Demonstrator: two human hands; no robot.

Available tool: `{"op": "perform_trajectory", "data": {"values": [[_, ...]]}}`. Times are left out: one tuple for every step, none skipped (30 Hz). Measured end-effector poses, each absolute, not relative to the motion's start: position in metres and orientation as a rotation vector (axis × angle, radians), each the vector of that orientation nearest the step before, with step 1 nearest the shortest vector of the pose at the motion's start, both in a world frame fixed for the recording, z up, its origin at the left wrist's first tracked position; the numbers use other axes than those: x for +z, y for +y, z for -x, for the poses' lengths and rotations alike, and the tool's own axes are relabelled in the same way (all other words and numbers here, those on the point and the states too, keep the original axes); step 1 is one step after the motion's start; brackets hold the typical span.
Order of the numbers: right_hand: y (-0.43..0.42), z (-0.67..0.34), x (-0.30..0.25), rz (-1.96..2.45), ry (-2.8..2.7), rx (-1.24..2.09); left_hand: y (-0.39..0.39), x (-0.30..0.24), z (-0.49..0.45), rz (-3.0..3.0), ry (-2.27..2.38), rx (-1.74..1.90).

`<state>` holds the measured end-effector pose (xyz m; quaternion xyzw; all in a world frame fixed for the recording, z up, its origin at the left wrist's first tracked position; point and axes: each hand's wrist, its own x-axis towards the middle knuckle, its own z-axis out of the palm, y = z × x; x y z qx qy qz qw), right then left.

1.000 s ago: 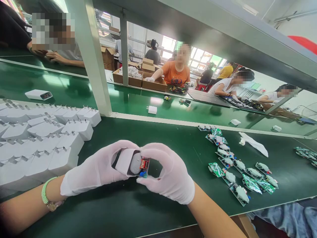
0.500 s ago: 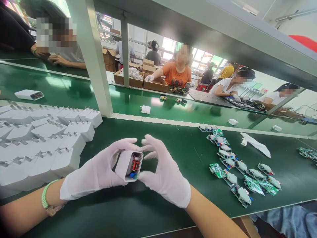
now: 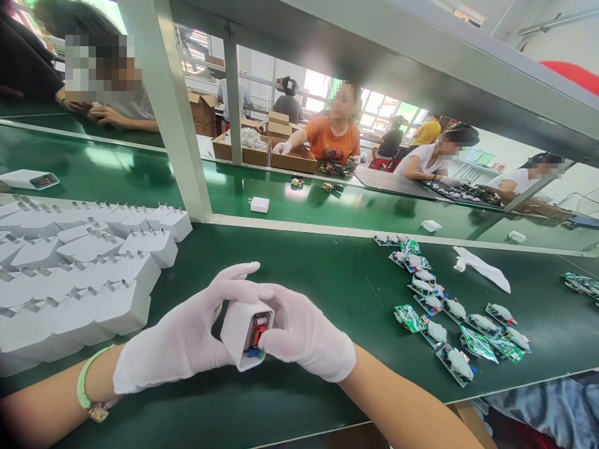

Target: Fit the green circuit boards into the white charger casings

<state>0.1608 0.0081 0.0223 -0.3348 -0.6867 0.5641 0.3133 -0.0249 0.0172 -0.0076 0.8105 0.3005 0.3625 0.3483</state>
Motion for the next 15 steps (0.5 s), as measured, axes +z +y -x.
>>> {"op": "perform_trajectory", "data": {"values": [[0.008, -0.162, 0.021, 0.857, -1.836, 1.45, 0.016, -0.008, 0.024, -2.151, 0.765, 0.965], [0.007, -0.162, 0.02, 0.815, -1.859, 1.429, 0.015, -0.008, 0.024, -2.199, 0.757, 0.982], [0.007, -0.163, 0.019, 0.778, -1.881, 1.411, 0.014, -0.008, 0.024, -2.244, 0.749, 0.994], [0.007, -0.164, 0.017, 0.769, -1.897, 1.382, 0.013, -0.009, 0.024, -2.284, 0.744, 1.001], [0.007, -0.165, 0.016, 0.785, -1.907, 1.349, 0.013, -0.01, 0.024, -2.319, 0.747, 1.008], [0.007, -0.165, 0.015, 0.824, -1.913, 1.323, 0.014, -0.012, 0.024, -2.348, 0.756, 1.018], [0.008, -0.165, 0.014, 0.866, -1.915, 1.315, 0.015, -0.013, 0.024, -2.371, 0.772, 1.032], [0.009, -0.165, 0.014, 0.895, -1.912, 1.332, 0.016, -0.014, 0.025, -2.388, 0.791, 1.054], [0.01, -0.164, 0.014, 0.897, -1.899, 1.375, 0.018, -0.015, 0.026, -2.397, 0.809, 1.081], [0.011, -0.164, 0.014, 0.864, -1.879, 1.441, 0.019, -0.015, 0.026, -2.398, 0.826, 1.104], [0.013, -0.164, 0.014, 0.805, -1.849, 1.514, 0.02, -0.014, 0.027, -2.394, 0.845, 1.119], [0.014, -0.164, 0.013, 0.74, -1.794, 1.574, 0.02, -0.013, 0.028, -2.387, 0.866, 1.12], [0.016, -0.165, 0.011, 0.675, -1.717, 1.615, 0.019, -0.011, 0.029, -2.378, 0.891, 1.117], [0.017, -0.167, 0.009, 0.62, -1.626, 1.643, 0.017, -0.009, 0.031, -2.372, 0.906, 1.118], [0.019, -0.168, 0.007, 0.58, -1.537, 1.654, 0.014, -0.006, 0.032, -2.372, 0.912, 1.133]]}}
